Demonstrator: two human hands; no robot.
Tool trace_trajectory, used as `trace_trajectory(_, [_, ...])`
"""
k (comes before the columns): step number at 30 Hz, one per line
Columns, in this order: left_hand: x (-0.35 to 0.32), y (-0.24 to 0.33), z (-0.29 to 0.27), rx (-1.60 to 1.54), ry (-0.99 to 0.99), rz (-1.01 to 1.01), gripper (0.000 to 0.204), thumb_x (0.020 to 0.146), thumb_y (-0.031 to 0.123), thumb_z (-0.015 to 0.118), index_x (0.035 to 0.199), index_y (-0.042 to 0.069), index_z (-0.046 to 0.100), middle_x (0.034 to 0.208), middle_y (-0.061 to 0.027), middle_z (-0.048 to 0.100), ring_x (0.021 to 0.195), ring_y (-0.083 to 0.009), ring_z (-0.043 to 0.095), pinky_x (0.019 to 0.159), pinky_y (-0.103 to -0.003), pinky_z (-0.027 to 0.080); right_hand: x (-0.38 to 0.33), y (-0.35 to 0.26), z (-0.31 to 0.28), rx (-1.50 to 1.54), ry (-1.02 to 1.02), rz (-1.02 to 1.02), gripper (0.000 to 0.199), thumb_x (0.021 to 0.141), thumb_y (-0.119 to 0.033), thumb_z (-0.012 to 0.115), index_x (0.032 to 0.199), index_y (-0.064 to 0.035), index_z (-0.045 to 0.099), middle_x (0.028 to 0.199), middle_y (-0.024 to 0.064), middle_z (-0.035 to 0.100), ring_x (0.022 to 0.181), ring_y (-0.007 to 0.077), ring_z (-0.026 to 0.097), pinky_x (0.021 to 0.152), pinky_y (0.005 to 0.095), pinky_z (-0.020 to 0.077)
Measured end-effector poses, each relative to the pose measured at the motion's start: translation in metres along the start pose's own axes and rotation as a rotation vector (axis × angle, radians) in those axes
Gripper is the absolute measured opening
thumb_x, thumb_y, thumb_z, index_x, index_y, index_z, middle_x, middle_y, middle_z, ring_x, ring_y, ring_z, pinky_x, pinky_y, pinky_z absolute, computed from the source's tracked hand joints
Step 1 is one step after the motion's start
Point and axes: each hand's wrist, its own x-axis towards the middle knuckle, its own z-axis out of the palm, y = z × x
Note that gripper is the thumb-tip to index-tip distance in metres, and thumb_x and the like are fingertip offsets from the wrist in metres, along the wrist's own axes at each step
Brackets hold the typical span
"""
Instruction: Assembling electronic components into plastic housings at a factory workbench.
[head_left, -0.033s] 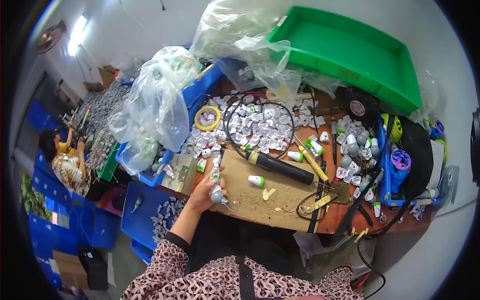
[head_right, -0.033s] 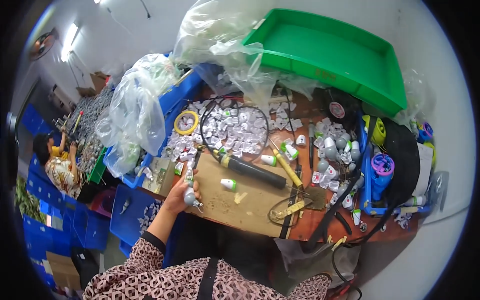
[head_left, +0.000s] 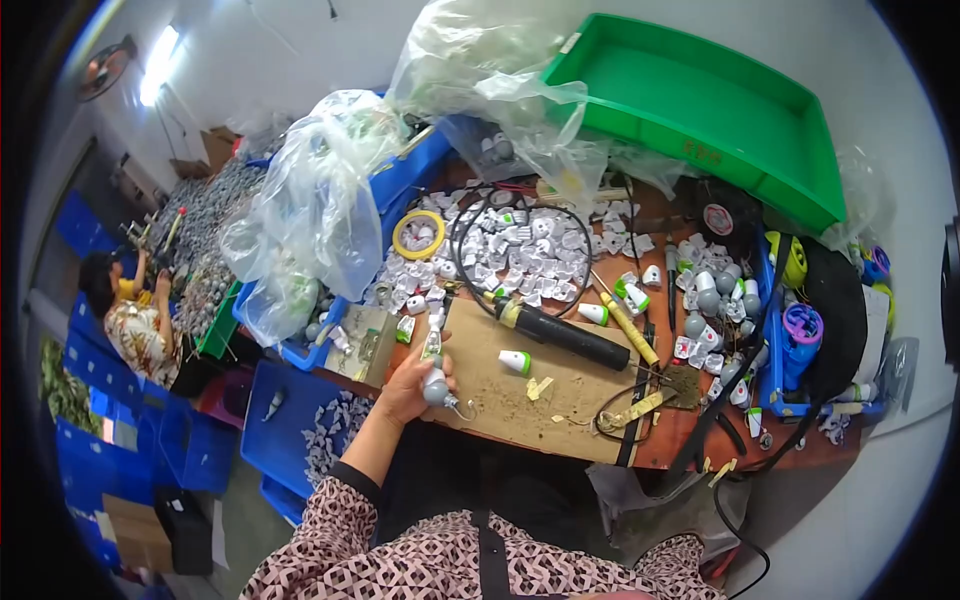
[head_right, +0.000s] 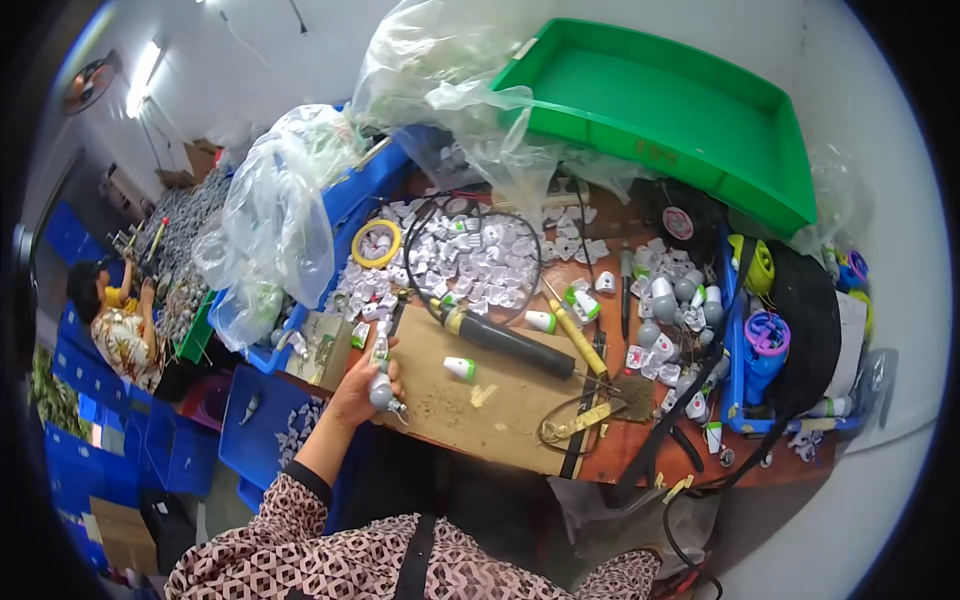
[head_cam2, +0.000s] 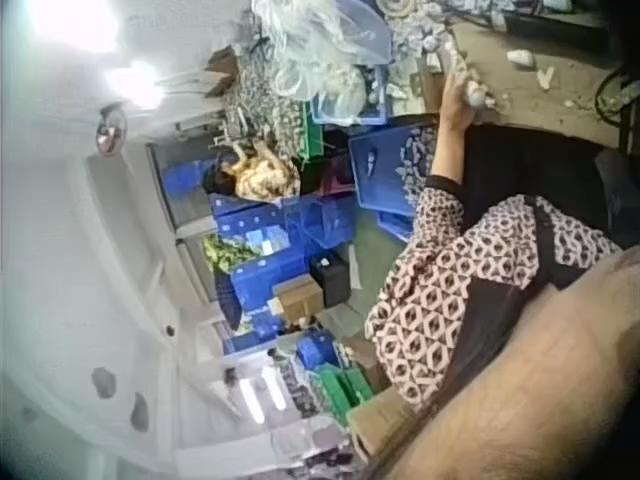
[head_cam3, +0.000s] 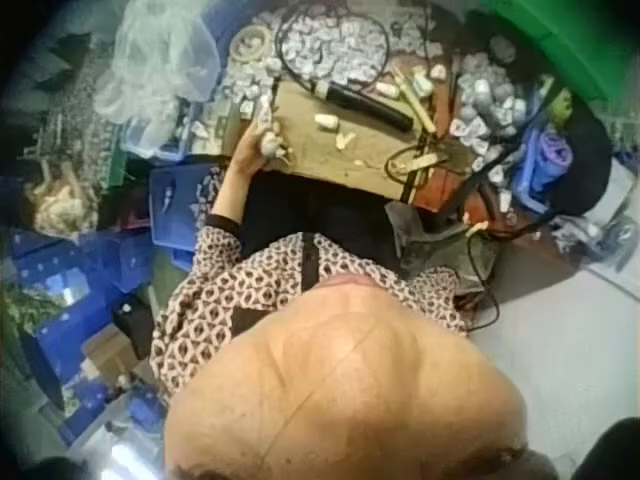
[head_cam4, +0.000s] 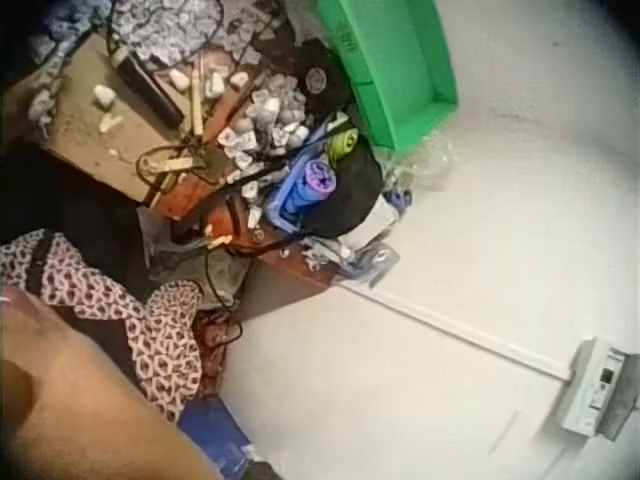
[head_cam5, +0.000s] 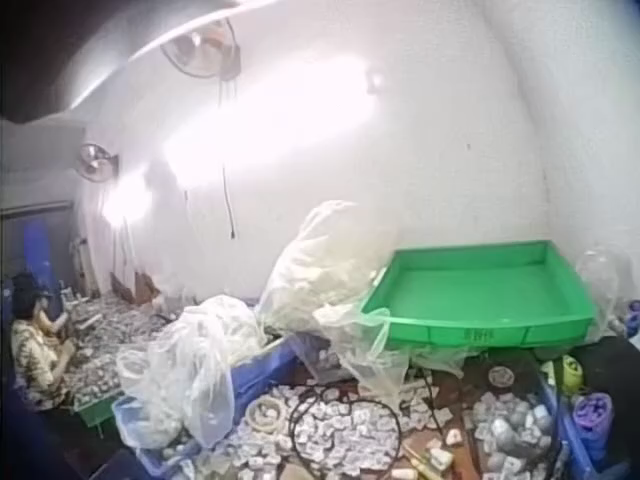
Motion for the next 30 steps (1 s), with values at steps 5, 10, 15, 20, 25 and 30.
trace_trajectory(5, [0.004, 0.001, 0.004, -0.046, -0.045, 0.025, 0.059, 0.088, 0.019, 0.055, 0.138, 0.005, 0.026, 0.09, -0.0089, 0.053, 0.079, -0.0211, 0.061, 0.075, -0.035, 0.051, -0.007, -0.008, 0.037, -0.027, -0.076, -0.061, 0.036, 0.083, -0.024, 0.053, 0.113, -0.0051, 0.059, 0.111, 0.0148, 0.061, 0.102, 0.0257, 0.057, 0.088, 0.0356, 0.0433])
trace_trajectory(10, [0.001, 0.0, -0.004, -0.063, -0.055, -0.011, 0.059, 0.088, 0.02, 0.056, 0.137, 0.005, 0.026, 0.092, -0.0091, 0.054, 0.08, -0.0202, 0.062, 0.076, -0.035, 0.052, -0.042, -0.02, 0.081, -0.055, -0.169, -0.096, 0.035, 0.083, -0.025, 0.054, 0.112, -0.0053, 0.059, 0.11, 0.0151, 0.062, 0.101, 0.0263, 0.057, 0.087, 0.0362, 0.0437])
trace_trajectory(15, [0.0, -0.005, -0.004, -0.12, -0.109, -0.012, 0.06, 0.089, 0.02, 0.056, 0.137, 0.005, 0.025, 0.091, -0.009, 0.055, 0.08, -0.0205, 0.062, 0.073, -0.034, 0.052, -0.102, -0.015, 0.105, -0.118, -0.27, -0.083, 0.035, 0.082, -0.025, 0.054, 0.111, -0.0056, 0.06, 0.109, 0.0154, 0.062, 0.099, 0.0268, 0.058, 0.086, 0.0368, 0.0441])
trace_trajectory(20, [0.001, -0.004, -0.008, -0.086, -0.068, 0.02, 0.065, 0.085, 0.024, 0.061, 0.138, 0.007, 0.027, 0.092, -0.0076, 0.056, 0.078, -0.0209, 0.062, 0.07, -0.036, 0.053, -0.241, -0.023, 0.14, -0.157, -0.499, -0.016, 0.035, 0.082, -0.025, 0.054, 0.11, -0.0058, 0.06, 0.108, 0.0158, 0.062, 0.098, 0.0274, 0.058, 0.086, 0.0374, 0.0445])
trace_trajectory(25, [0.003, 0.004, -0.006, -0.107, -0.133, 0.053, 0.055, 0.09, 0.017, 0.052, 0.137, 0.004, 0.028, 0.088, -0.0086, 0.056, 0.077, -0.0188, 0.061, 0.072, -0.033, 0.053, -0.379, -0.011, 0.127, -0.231, -0.726, 0.059, 0.035, 0.081, -0.026, 0.055, 0.11, -0.0061, 0.06, 0.107, 0.0161, 0.063, 0.097, 0.028, 0.059, 0.085, 0.0379, 0.0449])
trace_trajectory(30, [0.001, -0.001, -0.007, -0.122, -0.143, 0.071, 0.057, 0.089, 0.017, 0.054, 0.137, 0.003, 0.027, 0.088, -0.0088, 0.057, 0.078, -0.0191, 0.062, 0.072, -0.034, 0.053, -0.417, -0.007, 0.101, -0.308, -0.811, 0.04, 0.035, 0.081, -0.026, 0.055, 0.109, -0.0064, 0.061, 0.106, 0.0165, 0.063, 0.096, 0.0285, 0.059, 0.084, 0.0385, 0.0453])
